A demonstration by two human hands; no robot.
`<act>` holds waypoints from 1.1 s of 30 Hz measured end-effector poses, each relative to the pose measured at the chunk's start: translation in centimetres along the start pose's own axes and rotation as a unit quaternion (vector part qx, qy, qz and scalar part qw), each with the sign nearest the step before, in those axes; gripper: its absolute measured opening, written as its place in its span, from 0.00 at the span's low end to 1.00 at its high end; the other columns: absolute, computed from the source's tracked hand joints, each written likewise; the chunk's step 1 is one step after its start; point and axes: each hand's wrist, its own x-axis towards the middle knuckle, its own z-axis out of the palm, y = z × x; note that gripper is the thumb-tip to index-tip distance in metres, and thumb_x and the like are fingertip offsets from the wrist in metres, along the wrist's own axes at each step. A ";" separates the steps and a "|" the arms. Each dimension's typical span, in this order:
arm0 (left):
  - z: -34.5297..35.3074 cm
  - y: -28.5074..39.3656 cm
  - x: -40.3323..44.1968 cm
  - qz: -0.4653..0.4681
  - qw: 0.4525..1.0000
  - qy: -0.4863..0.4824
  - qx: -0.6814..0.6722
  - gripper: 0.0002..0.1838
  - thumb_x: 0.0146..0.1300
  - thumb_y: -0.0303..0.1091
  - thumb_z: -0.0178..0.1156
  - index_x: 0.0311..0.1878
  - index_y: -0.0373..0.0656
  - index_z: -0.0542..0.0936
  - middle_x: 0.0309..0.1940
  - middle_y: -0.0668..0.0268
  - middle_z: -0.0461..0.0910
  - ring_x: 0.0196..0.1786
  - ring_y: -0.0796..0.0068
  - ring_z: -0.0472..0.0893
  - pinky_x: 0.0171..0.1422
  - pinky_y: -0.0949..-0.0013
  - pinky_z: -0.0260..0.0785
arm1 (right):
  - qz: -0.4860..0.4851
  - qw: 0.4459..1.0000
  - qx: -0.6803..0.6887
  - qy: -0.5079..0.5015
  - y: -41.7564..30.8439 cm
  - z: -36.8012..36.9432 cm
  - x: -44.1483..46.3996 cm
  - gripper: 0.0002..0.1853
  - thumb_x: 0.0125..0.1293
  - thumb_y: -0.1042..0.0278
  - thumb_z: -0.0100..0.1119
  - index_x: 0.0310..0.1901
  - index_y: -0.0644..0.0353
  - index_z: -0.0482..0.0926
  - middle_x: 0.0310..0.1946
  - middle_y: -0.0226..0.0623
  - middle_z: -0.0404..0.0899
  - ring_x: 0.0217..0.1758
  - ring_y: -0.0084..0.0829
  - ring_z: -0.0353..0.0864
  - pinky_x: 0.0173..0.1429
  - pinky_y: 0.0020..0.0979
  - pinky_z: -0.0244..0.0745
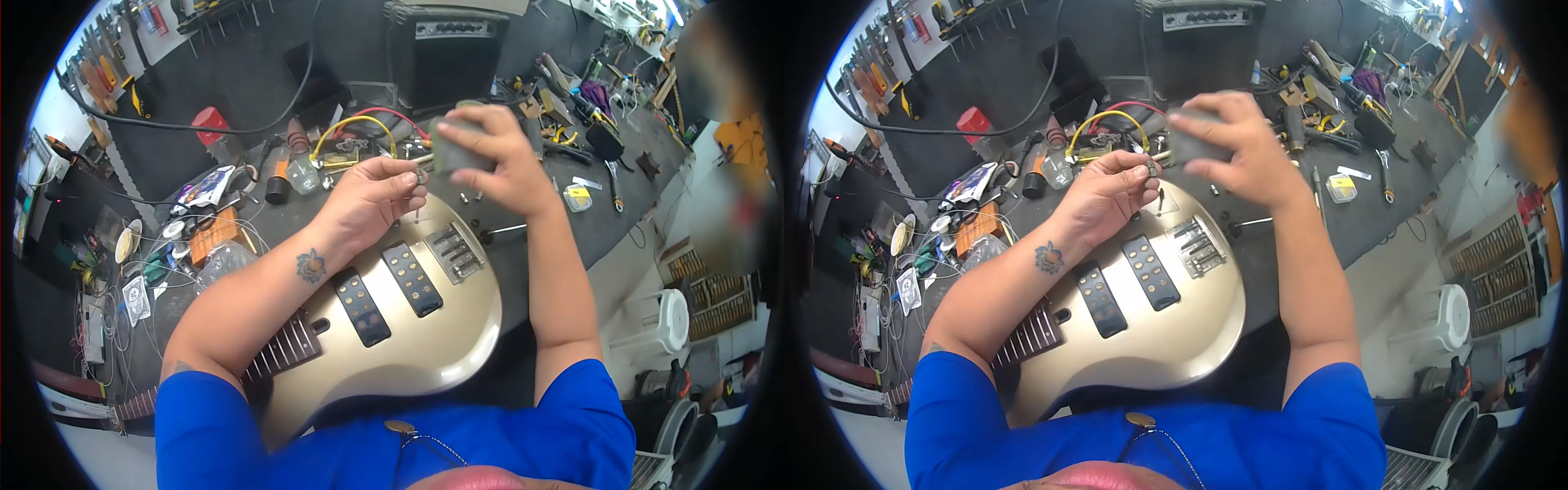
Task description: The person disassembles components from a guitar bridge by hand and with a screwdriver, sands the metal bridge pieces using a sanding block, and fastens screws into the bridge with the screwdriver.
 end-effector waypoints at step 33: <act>-0.1 -0.6 -0.4 0.003 1.000 -0.009 0.016 0.09 0.78 0.25 0.71 0.57 0.42 0.87 0.56 0.62 0.91 0.59 0.65 0.92 0.72 0.55 0.87 | -0.029 0.999 0.040 0.019 -1.3 -0.5 -0.5 0.37 0.48 0.69 0.86 0.66 0.41 0.94 0.75 0.33 0.84 0.73 0.47 0.76 0.80 0.50 0.71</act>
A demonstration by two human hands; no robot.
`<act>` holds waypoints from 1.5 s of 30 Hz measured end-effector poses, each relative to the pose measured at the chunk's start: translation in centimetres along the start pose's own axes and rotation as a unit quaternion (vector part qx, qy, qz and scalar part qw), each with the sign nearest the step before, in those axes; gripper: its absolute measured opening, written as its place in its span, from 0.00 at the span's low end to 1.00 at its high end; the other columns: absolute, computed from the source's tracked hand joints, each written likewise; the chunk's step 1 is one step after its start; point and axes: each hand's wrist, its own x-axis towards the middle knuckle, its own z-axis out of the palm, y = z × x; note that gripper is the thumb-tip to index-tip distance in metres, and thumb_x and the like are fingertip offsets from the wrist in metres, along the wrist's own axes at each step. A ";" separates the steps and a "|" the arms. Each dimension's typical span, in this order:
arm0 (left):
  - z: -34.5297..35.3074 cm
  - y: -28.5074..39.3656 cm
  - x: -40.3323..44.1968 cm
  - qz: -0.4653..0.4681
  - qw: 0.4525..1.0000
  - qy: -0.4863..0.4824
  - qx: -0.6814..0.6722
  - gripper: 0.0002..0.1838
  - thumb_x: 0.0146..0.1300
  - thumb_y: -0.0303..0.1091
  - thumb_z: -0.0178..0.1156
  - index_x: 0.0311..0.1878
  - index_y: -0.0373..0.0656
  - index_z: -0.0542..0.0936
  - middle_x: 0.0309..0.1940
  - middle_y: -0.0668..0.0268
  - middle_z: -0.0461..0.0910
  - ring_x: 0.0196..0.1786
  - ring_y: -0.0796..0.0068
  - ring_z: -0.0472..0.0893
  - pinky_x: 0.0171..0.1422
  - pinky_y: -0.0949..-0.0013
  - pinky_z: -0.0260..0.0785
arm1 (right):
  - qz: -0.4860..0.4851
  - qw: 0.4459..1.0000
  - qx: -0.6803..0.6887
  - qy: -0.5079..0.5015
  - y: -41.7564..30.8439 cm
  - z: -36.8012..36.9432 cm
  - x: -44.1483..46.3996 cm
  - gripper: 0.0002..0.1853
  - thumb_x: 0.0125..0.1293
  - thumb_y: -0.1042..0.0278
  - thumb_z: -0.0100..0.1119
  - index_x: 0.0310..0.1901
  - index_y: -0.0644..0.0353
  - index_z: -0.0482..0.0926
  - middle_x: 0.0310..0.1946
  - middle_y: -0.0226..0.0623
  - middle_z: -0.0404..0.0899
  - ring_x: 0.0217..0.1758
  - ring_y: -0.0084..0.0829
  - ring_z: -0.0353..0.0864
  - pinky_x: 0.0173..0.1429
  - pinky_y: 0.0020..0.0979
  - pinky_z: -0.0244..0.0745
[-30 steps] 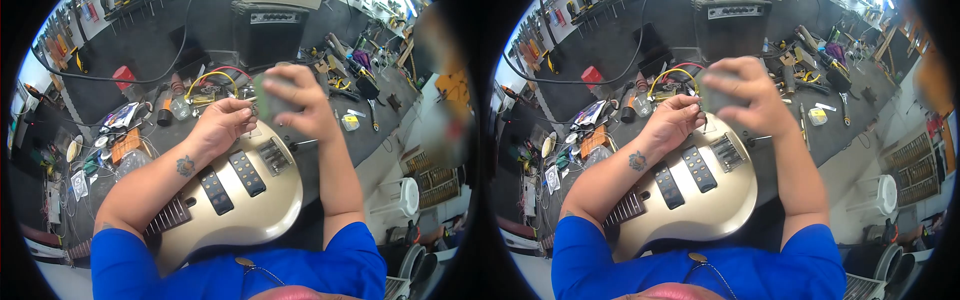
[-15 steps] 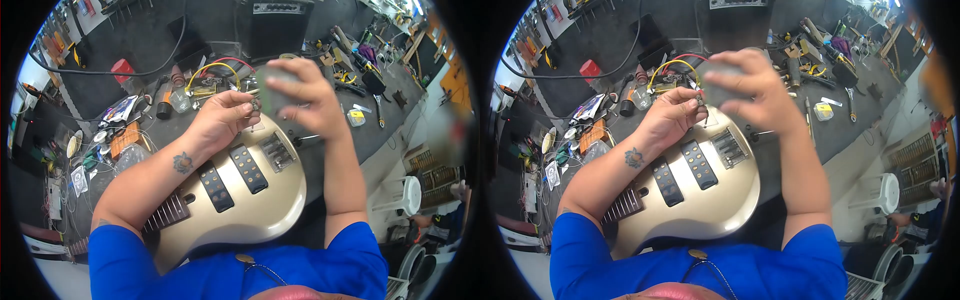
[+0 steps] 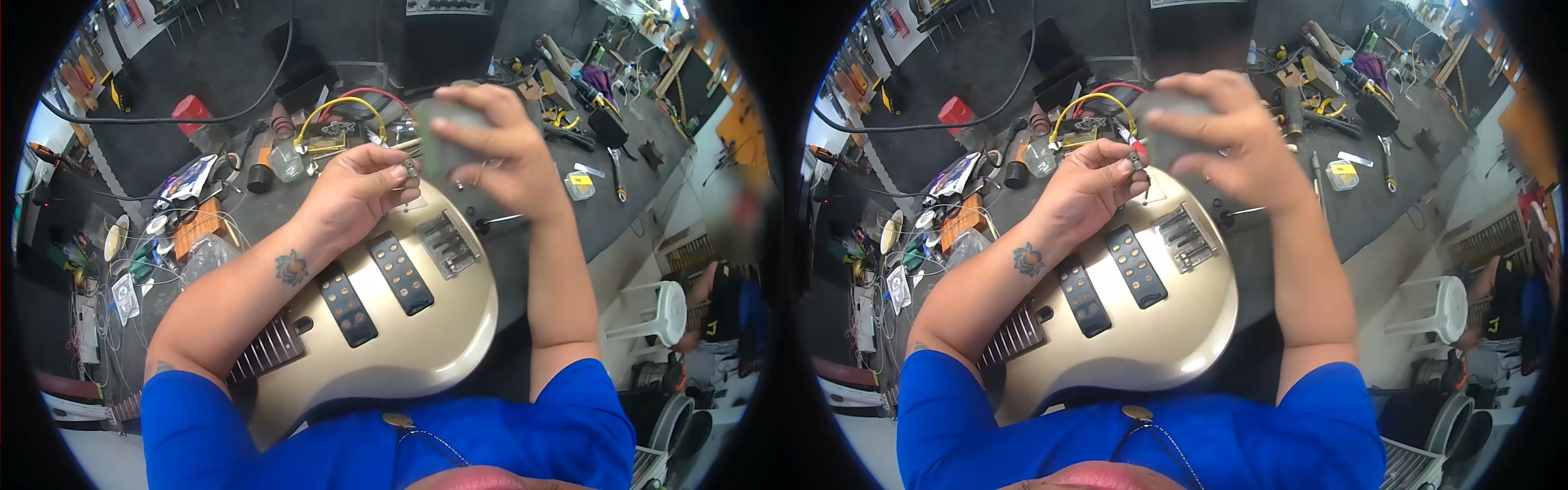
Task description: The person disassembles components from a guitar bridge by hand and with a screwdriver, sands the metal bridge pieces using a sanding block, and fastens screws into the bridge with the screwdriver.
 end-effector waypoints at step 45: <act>1.1 0.8 -0.1 -0.010 1.000 0.025 -0.016 0.11 0.78 0.25 0.71 0.59 0.35 0.87 0.51 0.58 0.92 0.51 0.65 0.93 0.63 0.59 0.87 | -0.036 0.993 0.081 -0.078 -1.2 2.0 0.3 0.33 0.52 0.61 0.83 0.64 0.42 0.95 0.77 0.41 0.82 0.80 0.50 0.75 0.86 0.50 0.67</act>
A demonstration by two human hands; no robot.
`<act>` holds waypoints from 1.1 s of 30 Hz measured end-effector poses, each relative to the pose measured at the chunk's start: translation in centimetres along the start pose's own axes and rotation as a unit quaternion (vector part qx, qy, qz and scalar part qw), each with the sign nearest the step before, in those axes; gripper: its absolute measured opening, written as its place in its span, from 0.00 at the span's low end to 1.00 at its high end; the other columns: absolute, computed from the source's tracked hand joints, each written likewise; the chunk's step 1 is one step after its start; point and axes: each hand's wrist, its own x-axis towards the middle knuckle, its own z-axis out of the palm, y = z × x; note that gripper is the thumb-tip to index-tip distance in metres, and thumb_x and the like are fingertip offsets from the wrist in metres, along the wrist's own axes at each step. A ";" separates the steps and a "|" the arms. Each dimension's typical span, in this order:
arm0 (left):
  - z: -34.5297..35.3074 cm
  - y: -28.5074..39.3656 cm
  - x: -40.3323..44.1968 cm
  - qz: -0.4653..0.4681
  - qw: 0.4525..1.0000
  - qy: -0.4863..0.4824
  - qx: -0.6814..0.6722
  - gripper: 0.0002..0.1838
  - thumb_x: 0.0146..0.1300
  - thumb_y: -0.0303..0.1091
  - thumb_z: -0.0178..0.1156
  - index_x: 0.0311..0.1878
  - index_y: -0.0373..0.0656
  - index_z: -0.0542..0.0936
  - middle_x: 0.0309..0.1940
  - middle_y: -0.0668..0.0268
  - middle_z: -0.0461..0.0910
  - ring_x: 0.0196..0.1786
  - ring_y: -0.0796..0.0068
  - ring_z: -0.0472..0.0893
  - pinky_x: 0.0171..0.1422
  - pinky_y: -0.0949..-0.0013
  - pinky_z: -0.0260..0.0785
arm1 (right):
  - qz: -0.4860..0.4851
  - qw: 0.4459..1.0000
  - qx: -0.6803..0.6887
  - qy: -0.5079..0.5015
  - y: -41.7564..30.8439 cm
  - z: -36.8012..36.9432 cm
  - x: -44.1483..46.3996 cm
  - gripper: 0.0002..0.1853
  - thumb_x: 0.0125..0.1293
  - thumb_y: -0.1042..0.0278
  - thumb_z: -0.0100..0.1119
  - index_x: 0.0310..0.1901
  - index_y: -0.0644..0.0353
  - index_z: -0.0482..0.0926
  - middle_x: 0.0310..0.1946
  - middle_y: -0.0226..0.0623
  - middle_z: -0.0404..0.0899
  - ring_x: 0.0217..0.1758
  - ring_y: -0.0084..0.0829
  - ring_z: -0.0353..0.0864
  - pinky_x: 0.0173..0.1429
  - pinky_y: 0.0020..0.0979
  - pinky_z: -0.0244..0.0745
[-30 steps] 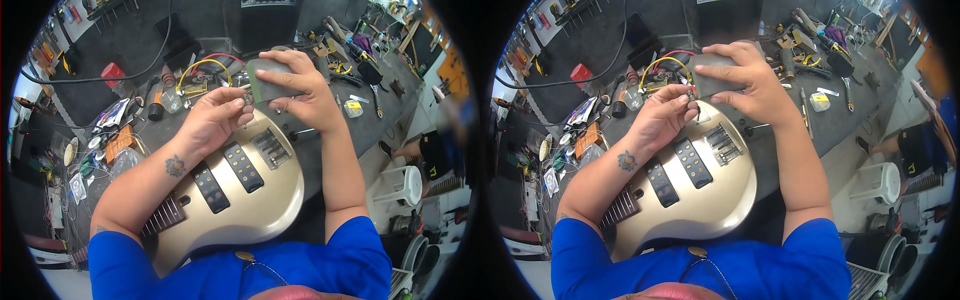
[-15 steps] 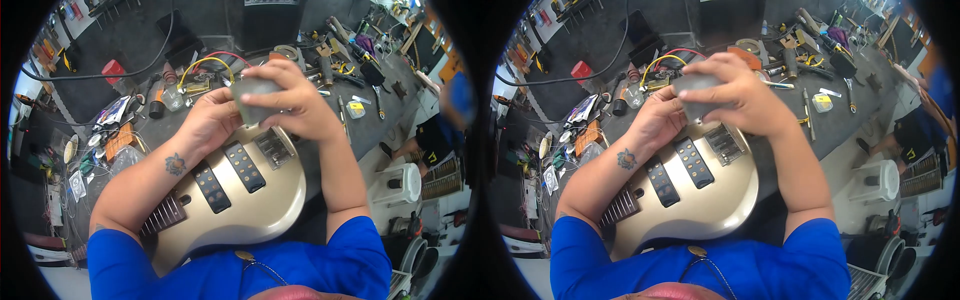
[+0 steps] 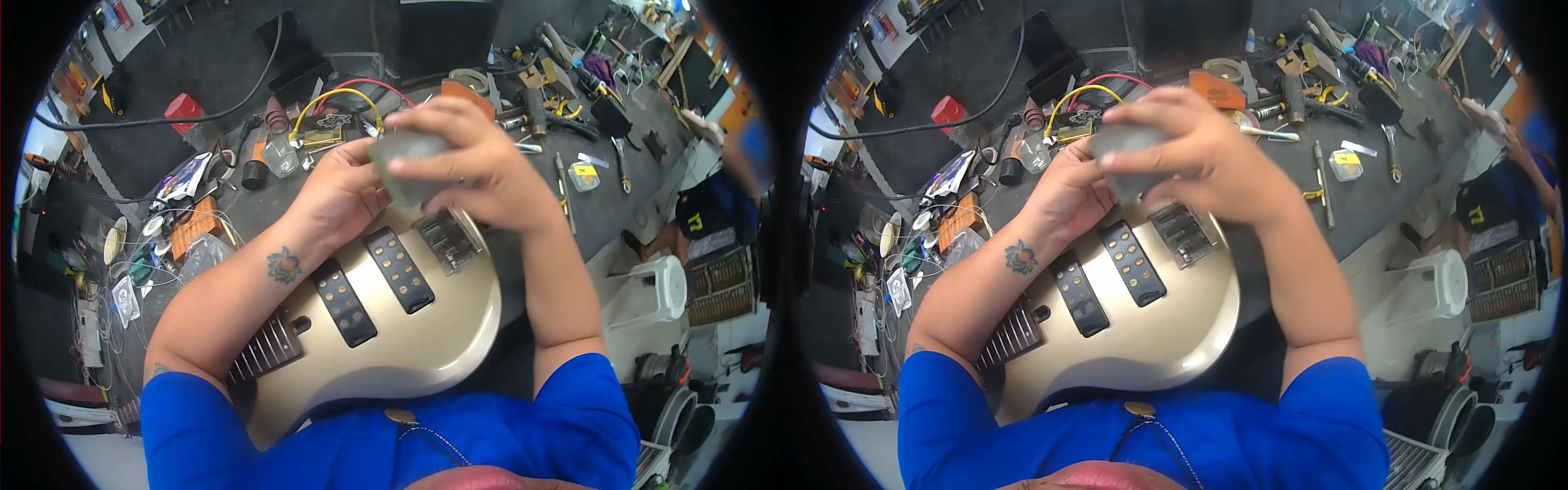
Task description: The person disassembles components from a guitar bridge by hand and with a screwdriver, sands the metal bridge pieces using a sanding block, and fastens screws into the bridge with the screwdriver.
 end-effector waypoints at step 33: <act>-0.1 -0.6 -0.1 0.011 1.000 -0.024 0.011 0.12 0.79 0.28 0.71 0.62 0.40 0.88 0.55 0.61 0.92 0.56 0.68 0.92 0.66 0.60 0.88 | -0.016 0.999 -0.030 0.024 -1.1 -1.2 0.1 0.36 0.49 0.67 0.84 0.65 0.39 0.95 0.76 0.36 0.84 0.78 0.50 0.76 0.85 0.52 0.67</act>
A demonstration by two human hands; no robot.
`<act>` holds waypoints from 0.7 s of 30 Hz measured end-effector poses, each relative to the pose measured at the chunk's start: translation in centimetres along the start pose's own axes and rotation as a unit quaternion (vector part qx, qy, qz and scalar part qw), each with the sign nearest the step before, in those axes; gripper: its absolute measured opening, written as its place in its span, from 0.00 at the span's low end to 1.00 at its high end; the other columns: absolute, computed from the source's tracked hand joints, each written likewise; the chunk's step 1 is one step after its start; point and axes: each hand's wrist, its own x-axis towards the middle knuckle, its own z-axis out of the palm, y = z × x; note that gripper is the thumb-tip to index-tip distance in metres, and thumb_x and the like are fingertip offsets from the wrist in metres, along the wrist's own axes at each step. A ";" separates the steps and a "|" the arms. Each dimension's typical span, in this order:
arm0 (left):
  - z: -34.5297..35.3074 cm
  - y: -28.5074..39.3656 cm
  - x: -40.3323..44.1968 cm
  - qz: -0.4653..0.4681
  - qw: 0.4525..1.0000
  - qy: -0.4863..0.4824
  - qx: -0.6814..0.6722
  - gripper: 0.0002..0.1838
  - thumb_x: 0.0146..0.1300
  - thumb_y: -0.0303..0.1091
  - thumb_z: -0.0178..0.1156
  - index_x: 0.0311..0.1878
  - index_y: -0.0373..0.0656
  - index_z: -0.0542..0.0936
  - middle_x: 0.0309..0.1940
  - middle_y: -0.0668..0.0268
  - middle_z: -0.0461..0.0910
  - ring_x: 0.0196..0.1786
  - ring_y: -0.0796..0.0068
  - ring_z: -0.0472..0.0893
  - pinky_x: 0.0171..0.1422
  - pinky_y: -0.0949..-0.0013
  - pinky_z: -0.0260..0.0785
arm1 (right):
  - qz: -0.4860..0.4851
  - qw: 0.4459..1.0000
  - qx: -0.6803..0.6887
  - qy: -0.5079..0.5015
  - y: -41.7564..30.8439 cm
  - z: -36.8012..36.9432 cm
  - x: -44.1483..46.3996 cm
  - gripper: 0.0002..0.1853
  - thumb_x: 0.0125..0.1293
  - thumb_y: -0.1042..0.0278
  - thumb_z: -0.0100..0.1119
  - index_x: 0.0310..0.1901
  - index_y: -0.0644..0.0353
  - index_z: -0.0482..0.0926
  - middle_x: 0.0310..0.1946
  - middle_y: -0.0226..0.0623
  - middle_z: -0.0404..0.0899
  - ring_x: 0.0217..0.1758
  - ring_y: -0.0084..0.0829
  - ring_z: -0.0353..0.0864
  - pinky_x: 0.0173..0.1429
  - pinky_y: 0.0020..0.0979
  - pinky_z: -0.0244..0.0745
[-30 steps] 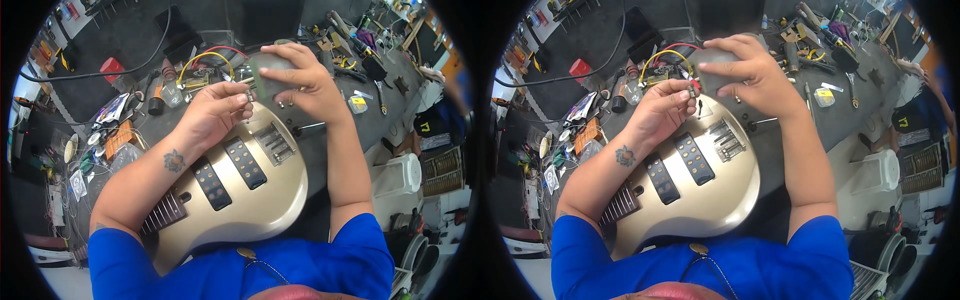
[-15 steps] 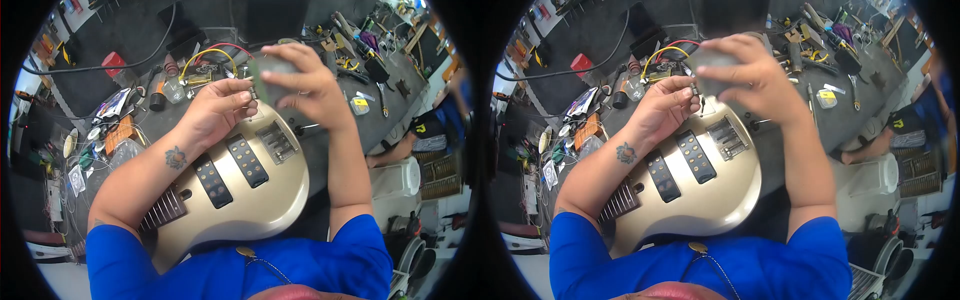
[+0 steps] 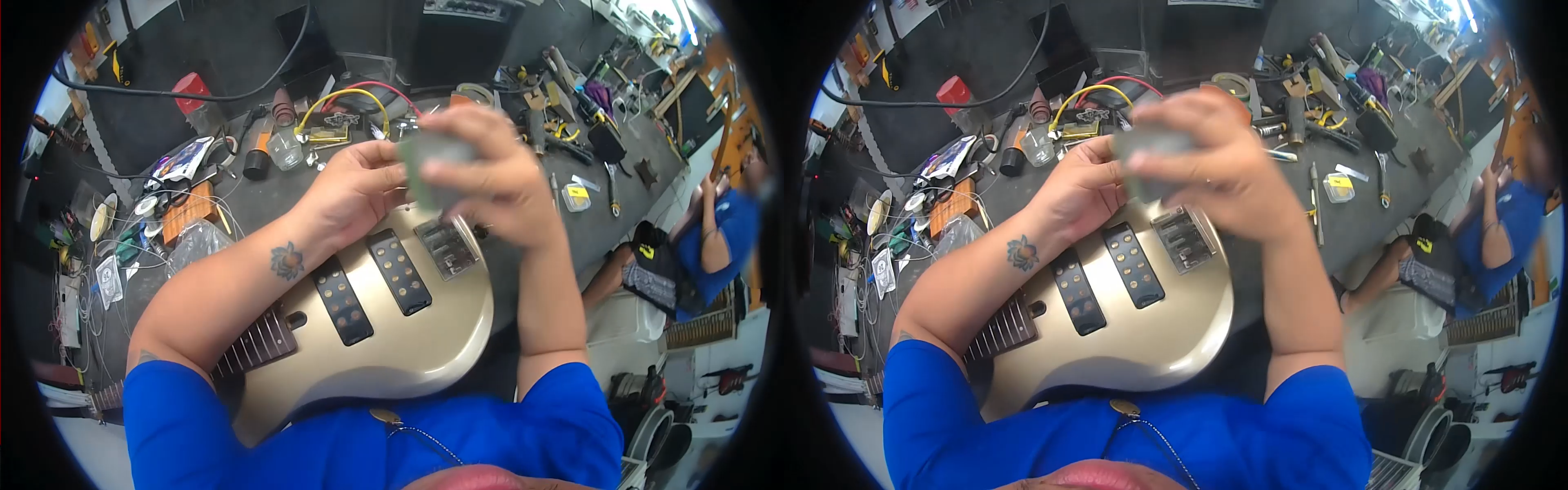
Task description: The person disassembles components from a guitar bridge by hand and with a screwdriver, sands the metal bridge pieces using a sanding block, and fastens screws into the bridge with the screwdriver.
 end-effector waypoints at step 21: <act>-0.6 -0.2 0.3 -0.002 1.000 0.003 -0.025 0.13 0.77 0.23 0.71 0.61 0.38 0.88 0.54 0.57 0.92 0.53 0.64 0.93 0.64 0.59 0.88 | 0.035 0.999 0.006 0.004 1.3 -0.4 -0.5 0.33 0.52 0.59 0.83 0.64 0.42 0.95 0.77 0.41 0.83 0.82 0.50 0.72 0.86 0.51 0.66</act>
